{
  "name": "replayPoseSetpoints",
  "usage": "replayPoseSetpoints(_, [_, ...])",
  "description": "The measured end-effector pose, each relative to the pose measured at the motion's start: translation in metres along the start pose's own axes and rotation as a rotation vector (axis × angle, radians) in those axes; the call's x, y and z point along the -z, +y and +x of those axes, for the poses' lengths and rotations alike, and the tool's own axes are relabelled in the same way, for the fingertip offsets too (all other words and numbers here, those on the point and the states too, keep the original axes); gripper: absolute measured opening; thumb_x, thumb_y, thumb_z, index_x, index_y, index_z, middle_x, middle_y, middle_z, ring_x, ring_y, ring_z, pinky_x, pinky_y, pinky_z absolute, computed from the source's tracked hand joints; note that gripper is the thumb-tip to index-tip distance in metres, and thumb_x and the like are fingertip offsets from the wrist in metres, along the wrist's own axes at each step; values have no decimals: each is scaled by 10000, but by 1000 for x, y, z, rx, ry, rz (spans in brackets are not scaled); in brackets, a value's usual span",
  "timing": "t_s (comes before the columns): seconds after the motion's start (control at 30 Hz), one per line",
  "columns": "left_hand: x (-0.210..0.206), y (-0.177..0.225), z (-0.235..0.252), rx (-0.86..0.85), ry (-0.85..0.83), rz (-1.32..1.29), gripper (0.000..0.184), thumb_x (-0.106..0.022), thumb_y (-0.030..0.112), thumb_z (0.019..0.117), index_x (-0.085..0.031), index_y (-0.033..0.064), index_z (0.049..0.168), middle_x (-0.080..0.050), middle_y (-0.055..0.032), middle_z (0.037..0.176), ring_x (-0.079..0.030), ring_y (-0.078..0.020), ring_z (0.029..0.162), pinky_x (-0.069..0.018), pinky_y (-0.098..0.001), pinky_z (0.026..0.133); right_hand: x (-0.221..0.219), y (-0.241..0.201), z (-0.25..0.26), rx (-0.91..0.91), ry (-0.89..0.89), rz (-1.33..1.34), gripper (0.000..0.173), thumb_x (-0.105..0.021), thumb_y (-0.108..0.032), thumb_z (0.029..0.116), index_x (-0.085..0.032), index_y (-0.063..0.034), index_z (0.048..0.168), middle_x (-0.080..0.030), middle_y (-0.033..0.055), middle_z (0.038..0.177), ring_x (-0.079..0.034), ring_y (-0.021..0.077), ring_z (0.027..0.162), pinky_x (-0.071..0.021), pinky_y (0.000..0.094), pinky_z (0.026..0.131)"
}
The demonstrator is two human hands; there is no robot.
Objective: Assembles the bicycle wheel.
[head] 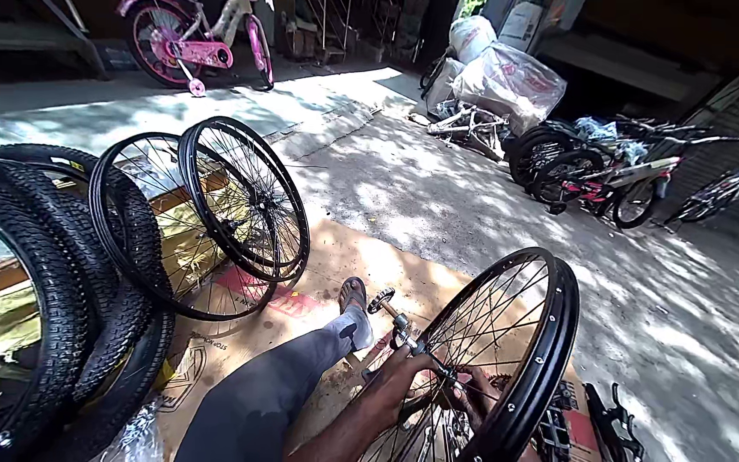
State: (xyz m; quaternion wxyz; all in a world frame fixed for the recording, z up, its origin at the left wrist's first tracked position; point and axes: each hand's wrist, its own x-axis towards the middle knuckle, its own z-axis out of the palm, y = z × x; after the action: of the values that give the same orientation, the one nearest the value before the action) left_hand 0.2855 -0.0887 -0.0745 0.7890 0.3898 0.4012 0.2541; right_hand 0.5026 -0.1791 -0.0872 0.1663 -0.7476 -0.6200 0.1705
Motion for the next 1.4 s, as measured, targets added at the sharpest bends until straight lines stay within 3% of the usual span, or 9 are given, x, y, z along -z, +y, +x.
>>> replayPoseSetpoints(0.13, [2, -3, 12, 20, -76, 4, 610, -676, 374, 875, -519, 121, 1408, -579, -105, 1342, -576, -236, 1175, -519, -473, 848, 6, -6, -2, -87, 17, -67, 495, -659, -438, 934, -608, -149, 1333, -730, 52, 966, -711, 224, 897, -569, 508, 868])
replayPoseSetpoints(0.23, [2, -4, 15, 26, -104, 6, 615, -672, 377, 880, -514, 118, 1415, -581, -108, 1344, -580, -242, 1181, -525, -475, 855, 12, -7, -2, -115, 12, -21, 597, -723, -459, 884, -591, -141, 1372, -695, 36, 1223, -665, 193, 1132, -529, 461, 1013])
replayPoseSetpoints(0.67, [3, -6, 19, 34, -110, 31, 525, -647, 415, 897, -567, 168, 1353, -602, -74, 1313, -572, -235, 1192, -503, -498, 890, 27, -14, -6, -89, 10, 525, 1100, -878, -587, 674, -375, -121, 1535, -618, 47, 1385, -624, 151, 1236, -557, 347, 1016])
replayPoseSetpoints(0.77, [3, -4, 16, 32, -115, 33, 516, -621, 402, 936, -552, 157, 1385, -586, -87, 1340, -564, -233, 1195, -500, -478, 893, 19, -11, 2, -74, 86, 858, 1053, -799, -669, 721, -396, -152, 1546, -628, 84, 1385, -663, 232, 1176, -589, 409, 948])
replayPoseSetpoints(0.93, [5, -5, 18, 13, -131, 58, 517, -616, 414, 927, -548, 173, 1379, -579, -76, 1335, -566, -221, 1174, -506, -455, 850, 4, -8, 21, -141, 106, 713, 601, -685, -561, 847, -653, -185, 1313, -591, 77, 1344, -614, 209, 1166, -560, 425, 937])
replayPoseSetpoints(1.07, [7, -5, 17, 23, -129, 50, 677, -671, 434, 889, -490, 155, 1479, -540, -102, 1440, -541, -256, 1268, -502, -510, 936, 0, -3, 32, -128, 44, 818, 509, -589, -453, 954, -610, -78, 1298, -697, 102, 1193, -684, 213, 1049, -589, 416, 877])
replayPoseSetpoints(1.2, [14, 2, 18, 4, -179, 116, 687, -664, 454, 903, -490, 121, 1478, -556, -113, 1430, -559, -237, 1269, -508, -478, 983, -1, -6, 36, -85, 52, 860, 596, -611, -611, 914, -646, -65, 1151, -736, 102, 1066, -726, 228, 949, -619, 398, 788])
replayPoseSetpoints(1.37, [36, 29, 26, -145, -3, 666, 439, -588, 521, 992, -747, 119, 1067, -731, -51, 963, -692, -171, 867, -562, -426, 817, -1, -16, 35, -192, 111, 831, 613, -221, -513, 1069, -636, -65, 1123, -724, 74, 1024, -705, 186, 922, -594, 373, 755])
replayPoseSetpoints(1.4, [40, 35, 26, -269, 143, 817, 358, -619, 481, 981, -763, 153, 971, -730, -16, 855, -688, -161, 788, -560, -438, 764, -2, -13, 37, -175, 132, 774, 548, -292, -461, 1060, -662, -61, 1122, -732, 70, 1022, -709, 179, 942, -595, 383, 800])
